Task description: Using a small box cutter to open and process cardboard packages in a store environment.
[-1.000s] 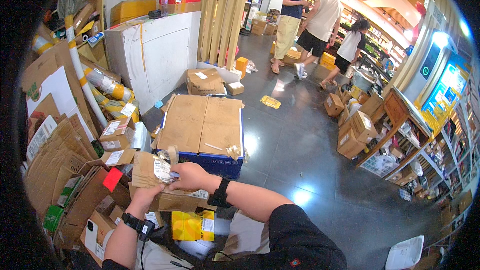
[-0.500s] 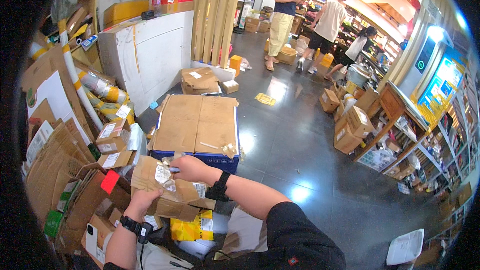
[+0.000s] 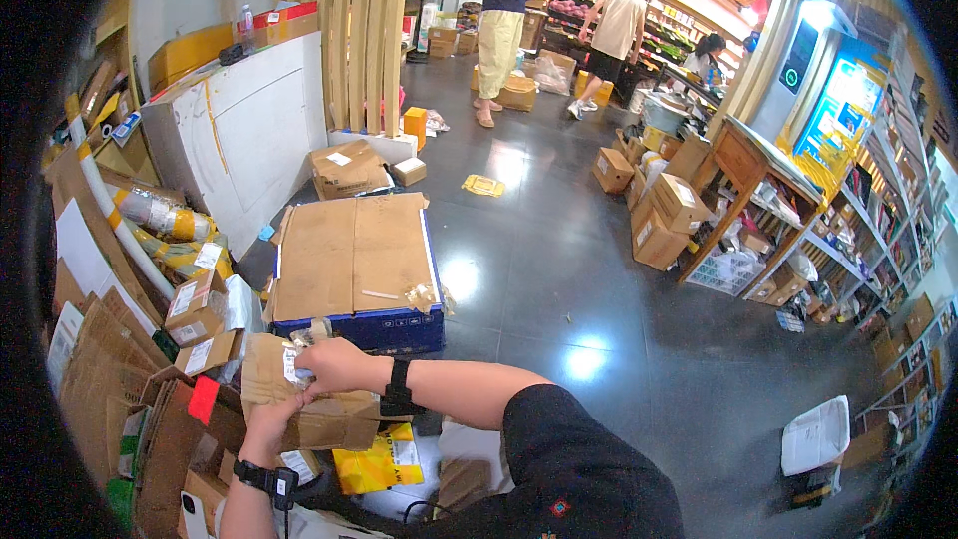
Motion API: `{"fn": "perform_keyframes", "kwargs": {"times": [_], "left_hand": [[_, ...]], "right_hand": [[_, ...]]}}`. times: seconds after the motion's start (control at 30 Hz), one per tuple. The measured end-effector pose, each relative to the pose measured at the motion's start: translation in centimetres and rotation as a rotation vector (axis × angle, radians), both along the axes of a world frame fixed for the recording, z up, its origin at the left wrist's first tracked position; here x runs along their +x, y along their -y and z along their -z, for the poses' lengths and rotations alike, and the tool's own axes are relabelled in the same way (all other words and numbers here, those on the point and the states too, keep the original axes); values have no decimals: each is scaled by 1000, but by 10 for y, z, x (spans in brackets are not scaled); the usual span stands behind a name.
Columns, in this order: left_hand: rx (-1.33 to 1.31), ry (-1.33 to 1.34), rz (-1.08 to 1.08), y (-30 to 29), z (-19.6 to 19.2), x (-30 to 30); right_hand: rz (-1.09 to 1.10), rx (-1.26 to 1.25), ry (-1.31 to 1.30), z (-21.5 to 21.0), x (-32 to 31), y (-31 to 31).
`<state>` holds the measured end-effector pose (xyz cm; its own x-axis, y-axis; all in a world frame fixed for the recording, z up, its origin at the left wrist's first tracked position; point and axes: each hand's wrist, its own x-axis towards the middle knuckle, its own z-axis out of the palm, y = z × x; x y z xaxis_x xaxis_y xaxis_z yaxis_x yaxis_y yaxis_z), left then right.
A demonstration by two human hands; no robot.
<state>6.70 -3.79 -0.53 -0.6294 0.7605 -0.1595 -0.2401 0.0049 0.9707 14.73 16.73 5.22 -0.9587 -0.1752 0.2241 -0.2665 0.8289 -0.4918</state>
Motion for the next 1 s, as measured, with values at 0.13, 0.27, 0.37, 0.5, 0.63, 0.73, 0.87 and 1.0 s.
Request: {"fn": "perform_keyframes", "kwargs": {"times": [0.13,0.27,0.37,0.5,0.63,0.73,0.87,1.0], "left_hand": [[-49,-143,-28,-1,-6,7],[-178,-83,-81,3,-14,9],[-177,-49,-106,6,-12,3],[-47,-85,-101,-2,-17,9],[-69,-82,-44,1,-9,1],[-13,-48,-41,1,-1,2],[46,-19,-126,8,-1,5],[-27,14,-120,11,-11,4]], "right_hand": [[-12,-28,-20,11,1,-1],[-28,-220,-99,5,5,4],[4,-260,-93,4,3,12],[2,-302,-57,6,3,9],[33,-325,-27,1,8,9],[32,-310,-10,6,9,6],[12,-307,48,10,4,11],[92,-291,22,10,-4,14]]}}
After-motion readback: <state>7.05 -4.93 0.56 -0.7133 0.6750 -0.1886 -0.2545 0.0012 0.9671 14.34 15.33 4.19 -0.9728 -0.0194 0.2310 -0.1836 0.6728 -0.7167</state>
